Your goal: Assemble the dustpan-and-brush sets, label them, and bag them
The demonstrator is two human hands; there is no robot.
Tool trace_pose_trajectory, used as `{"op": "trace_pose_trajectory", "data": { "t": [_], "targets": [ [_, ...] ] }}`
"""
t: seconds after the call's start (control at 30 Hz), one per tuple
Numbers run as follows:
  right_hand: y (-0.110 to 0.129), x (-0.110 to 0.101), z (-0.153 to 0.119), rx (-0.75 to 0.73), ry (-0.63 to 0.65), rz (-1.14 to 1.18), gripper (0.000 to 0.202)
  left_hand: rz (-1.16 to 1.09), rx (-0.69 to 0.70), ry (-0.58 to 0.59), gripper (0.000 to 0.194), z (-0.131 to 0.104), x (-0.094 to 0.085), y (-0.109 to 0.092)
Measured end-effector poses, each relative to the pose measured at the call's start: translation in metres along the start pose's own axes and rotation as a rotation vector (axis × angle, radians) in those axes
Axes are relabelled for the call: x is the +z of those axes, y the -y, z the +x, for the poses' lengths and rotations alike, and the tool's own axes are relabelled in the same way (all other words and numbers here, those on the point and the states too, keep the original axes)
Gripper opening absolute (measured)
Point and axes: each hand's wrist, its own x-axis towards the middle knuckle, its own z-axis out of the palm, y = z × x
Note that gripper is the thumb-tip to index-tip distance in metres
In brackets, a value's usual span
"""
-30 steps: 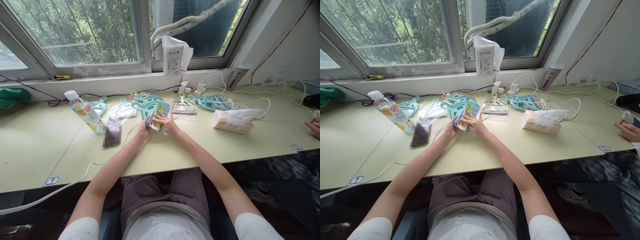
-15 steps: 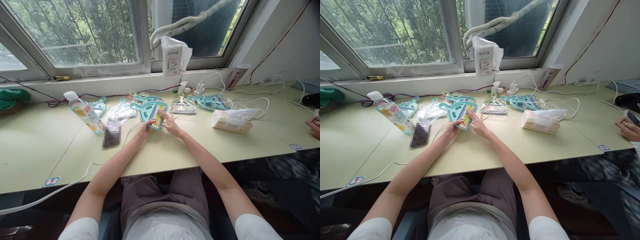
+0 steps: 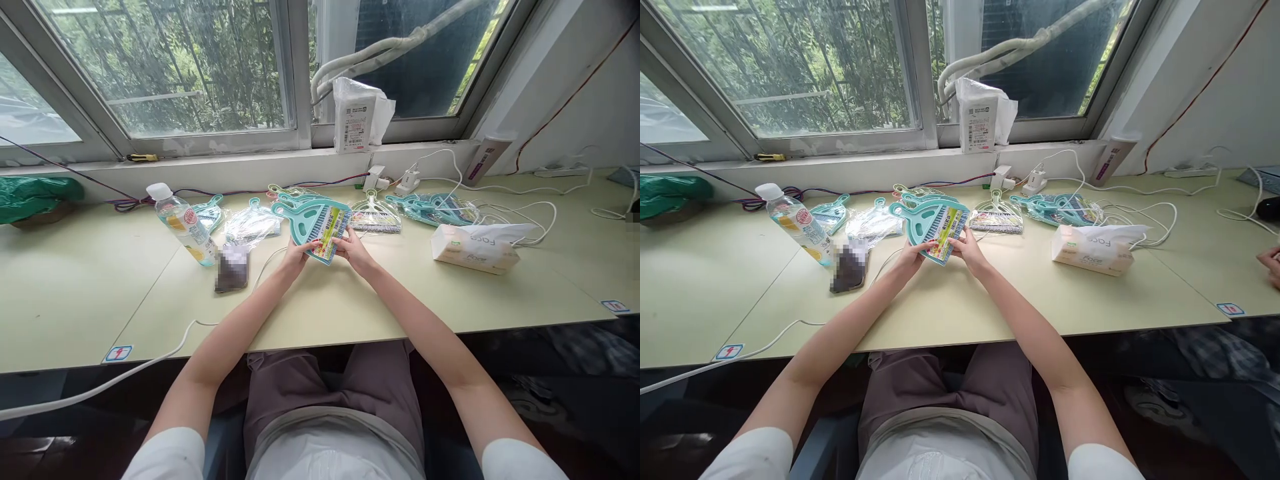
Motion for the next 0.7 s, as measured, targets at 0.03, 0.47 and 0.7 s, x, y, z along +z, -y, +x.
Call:
{"op": "trace_pose_trajectory", "data": {
  "t": [0.03, 0.47, 0.7],
  "targets": [
    [-0.0002, -0.0012, 0.0005, 0.011, -0.001, 0.012, 0.062, 0.008, 0.001, 0.004, 0.079, -0.0007, 0.0005, -0.0008],
    [-0.0043, -0.0031, 0.0030, 0.069, 0.050, 0.051, 0.048, 0.089, 0.008, -0.007, 0.078, -0.0007, -0.0004, -0.0079],
    [-0.0089, -0.0028, 0.0045, 0.093, 0.044, 0.045, 0.036, 0.139, 0.051, -0.048, 0.079, 0.0043, -0.0056, -0.0026]
  ]
}}
